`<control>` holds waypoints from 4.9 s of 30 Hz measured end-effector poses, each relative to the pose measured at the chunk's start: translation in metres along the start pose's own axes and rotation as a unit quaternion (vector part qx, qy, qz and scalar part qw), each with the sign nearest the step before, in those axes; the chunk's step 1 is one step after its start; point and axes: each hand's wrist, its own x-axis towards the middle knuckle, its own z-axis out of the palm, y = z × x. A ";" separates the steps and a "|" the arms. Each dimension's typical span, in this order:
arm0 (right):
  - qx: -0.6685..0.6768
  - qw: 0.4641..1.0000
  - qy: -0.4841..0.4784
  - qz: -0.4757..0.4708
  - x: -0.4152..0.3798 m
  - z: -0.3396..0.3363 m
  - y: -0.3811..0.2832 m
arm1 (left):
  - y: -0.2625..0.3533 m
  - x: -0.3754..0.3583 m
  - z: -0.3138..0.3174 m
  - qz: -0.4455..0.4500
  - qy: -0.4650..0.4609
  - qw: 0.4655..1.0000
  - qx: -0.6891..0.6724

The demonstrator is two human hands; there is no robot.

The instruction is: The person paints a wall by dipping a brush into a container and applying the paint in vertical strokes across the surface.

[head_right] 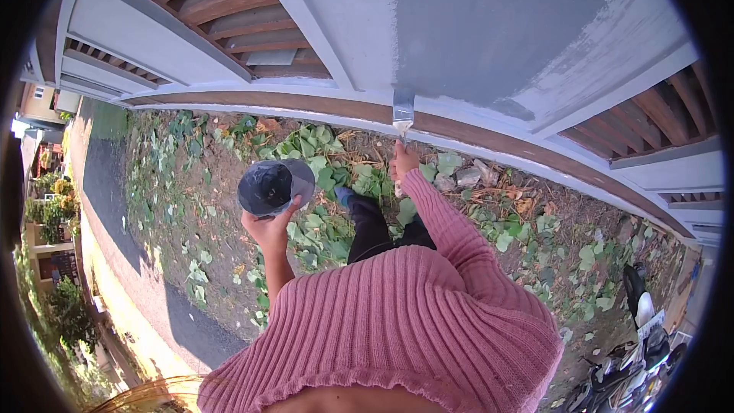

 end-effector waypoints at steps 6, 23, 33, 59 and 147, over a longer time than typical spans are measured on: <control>-0.034 0.999 0.016 -0.009 0.043 -0.008 -0.023 | 0.002 -0.004 0.004 -0.003 -0.016 1.000 -0.007; 0.094 0.992 -0.068 0.039 0.031 -0.014 -0.039 | 0.001 -0.006 0.016 0.012 -0.052 0.999 -0.005; -0.012 0.999 -0.012 0.036 0.049 -0.005 -0.043 | -0.004 -0.012 0.014 0.005 -0.036 0.999 -0.026; -0.003 0.952 -0.050 -0.301 -0.069 0.078 -0.120 | -0.003 -0.006 0.004 -0.005 -0.020 1.000 0.011; 0.019 1.000 0.001 0.019 0.026 -0.111 -0.047 | 0.009 -0.015 0.029 0.028 -0.089 0.996 -0.014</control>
